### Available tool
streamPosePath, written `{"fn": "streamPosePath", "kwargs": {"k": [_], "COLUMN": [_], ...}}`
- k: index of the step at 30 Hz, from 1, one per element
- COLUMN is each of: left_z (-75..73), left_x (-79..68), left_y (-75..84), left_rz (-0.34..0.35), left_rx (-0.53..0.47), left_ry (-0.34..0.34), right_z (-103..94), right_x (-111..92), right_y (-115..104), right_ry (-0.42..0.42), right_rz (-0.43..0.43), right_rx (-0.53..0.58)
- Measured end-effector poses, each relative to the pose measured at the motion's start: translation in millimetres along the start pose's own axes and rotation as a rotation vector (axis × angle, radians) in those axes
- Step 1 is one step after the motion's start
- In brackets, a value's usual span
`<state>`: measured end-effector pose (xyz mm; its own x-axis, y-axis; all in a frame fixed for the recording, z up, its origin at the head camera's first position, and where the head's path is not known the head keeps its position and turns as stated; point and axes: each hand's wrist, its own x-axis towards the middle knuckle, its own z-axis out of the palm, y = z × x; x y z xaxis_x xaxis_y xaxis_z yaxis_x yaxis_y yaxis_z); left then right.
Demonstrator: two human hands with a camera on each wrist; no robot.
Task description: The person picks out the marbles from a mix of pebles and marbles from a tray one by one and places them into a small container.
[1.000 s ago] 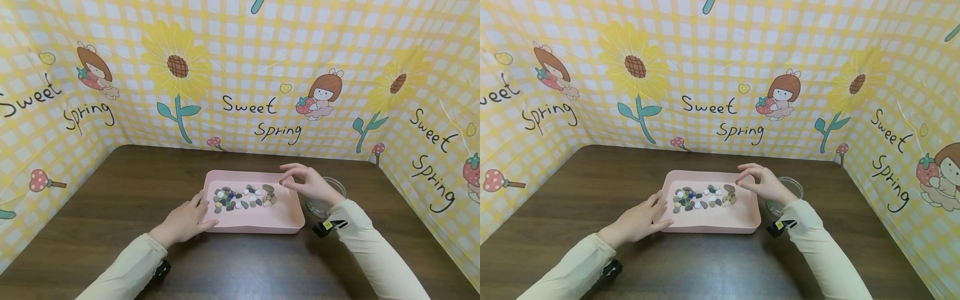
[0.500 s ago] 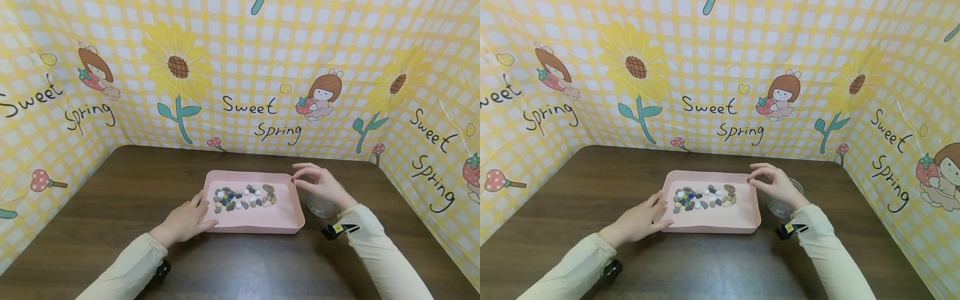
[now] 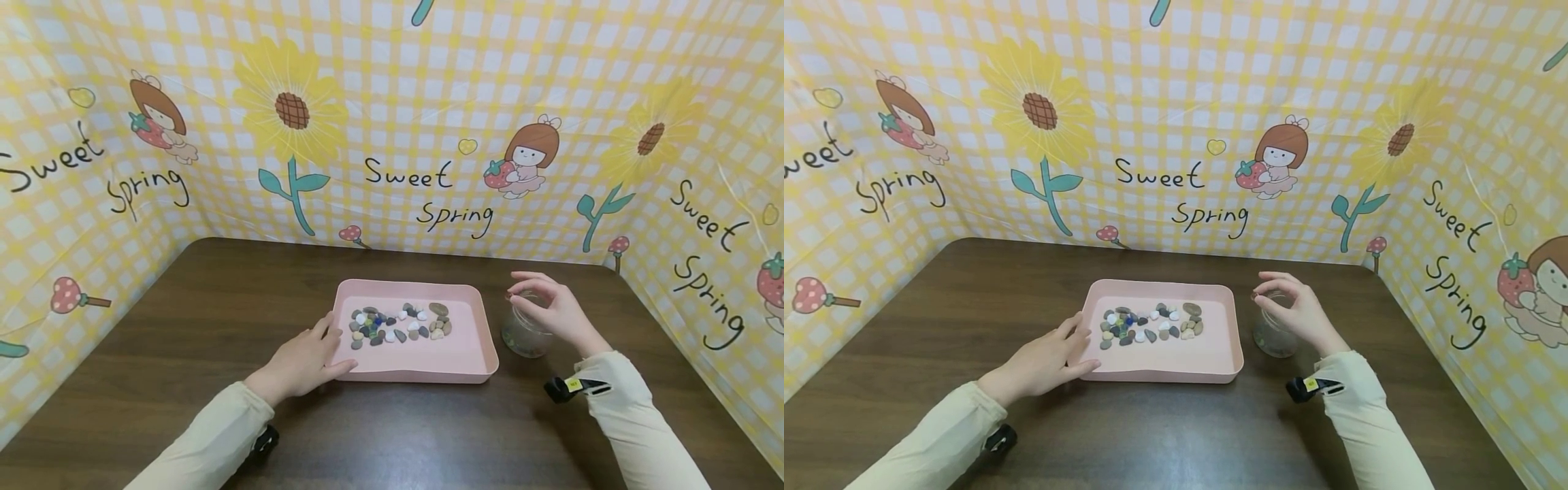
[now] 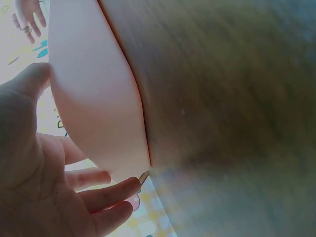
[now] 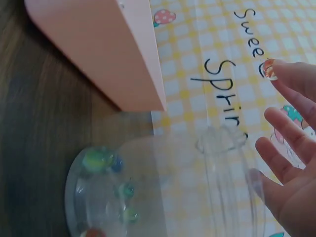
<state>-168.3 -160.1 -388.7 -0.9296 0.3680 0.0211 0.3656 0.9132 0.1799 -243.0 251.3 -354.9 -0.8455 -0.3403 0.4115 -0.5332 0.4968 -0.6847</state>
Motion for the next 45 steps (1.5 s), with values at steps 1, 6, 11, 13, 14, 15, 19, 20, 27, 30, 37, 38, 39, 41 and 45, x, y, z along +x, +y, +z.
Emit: {"fn": "streamPosePath", "kwargs": {"k": [1,6,11,13,14,15,19,20,27,30,37,38,39,41,45], "left_z": [-0.4,-1.8,-2.0,-2.1,-2.0,-1.9,-1.4,-1.2,-0.6,-1.0,-1.8,-1.7,-1.7,-1.5,-1.2], "left_x": [-0.3,-0.9,-0.9,-1.0,-0.7,-0.6,-0.4,-0.2,-0.3,-0.3,-0.6,-0.5,-0.5,-0.7,-0.7], "left_y": [0.4,1.3,1.3,1.3,1.2,1.1,0.8,0.6,0.0,0.3,0.7,0.6,0.5,0.3,-0.1], "left_rz": [-0.001,-0.004,-0.007,-0.008,-0.009,-0.009,-0.009,-0.009,-0.010,-0.008,-0.011,-0.010,-0.011,-0.010,-0.006], "left_rx": [0.000,-0.004,-0.001,0.000,0.000,0.000,0.000,-0.001,-0.002,-0.002,-0.001,0.001,0.002,0.001,-0.005], "left_ry": [-0.002,-0.007,-0.013,-0.015,-0.015,-0.016,-0.018,-0.018,-0.020,-0.018,-0.017,-0.018,-0.018,-0.018,-0.023], "right_z": [-0.7,-3.1,-5.0,-5.9,-6.5,-6.9,-8.3,-8.4,-9.3,-9.7,-11.2,-11.5,-11.8,-12.0,-11.9], "right_x": [-2,-8,-11,-11,-11,-11,-12,-12,-14,-14,-13,-13,-12,-11,-10], "right_y": [1,6,12,14,15,15,17,17,21,22,23,23,23,23,21], "right_ry": [0.012,0.059,0.100,0.121,0.130,0.139,0.165,0.170,0.176,0.166,0.125,0.114,0.103,0.085,0.083], "right_rz": [-0.001,0.001,0.019,0.026,0.030,0.035,0.075,0.084,0.164,0.211,0.301,0.310,0.319,0.334,0.349], "right_rx": [-0.006,-0.023,-0.044,-0.061,-0.067,-0.073,-0.076,-0.076,-0.072,-0.078,-0.148,-0.160,-0.170,-0.182,-0.194]}}
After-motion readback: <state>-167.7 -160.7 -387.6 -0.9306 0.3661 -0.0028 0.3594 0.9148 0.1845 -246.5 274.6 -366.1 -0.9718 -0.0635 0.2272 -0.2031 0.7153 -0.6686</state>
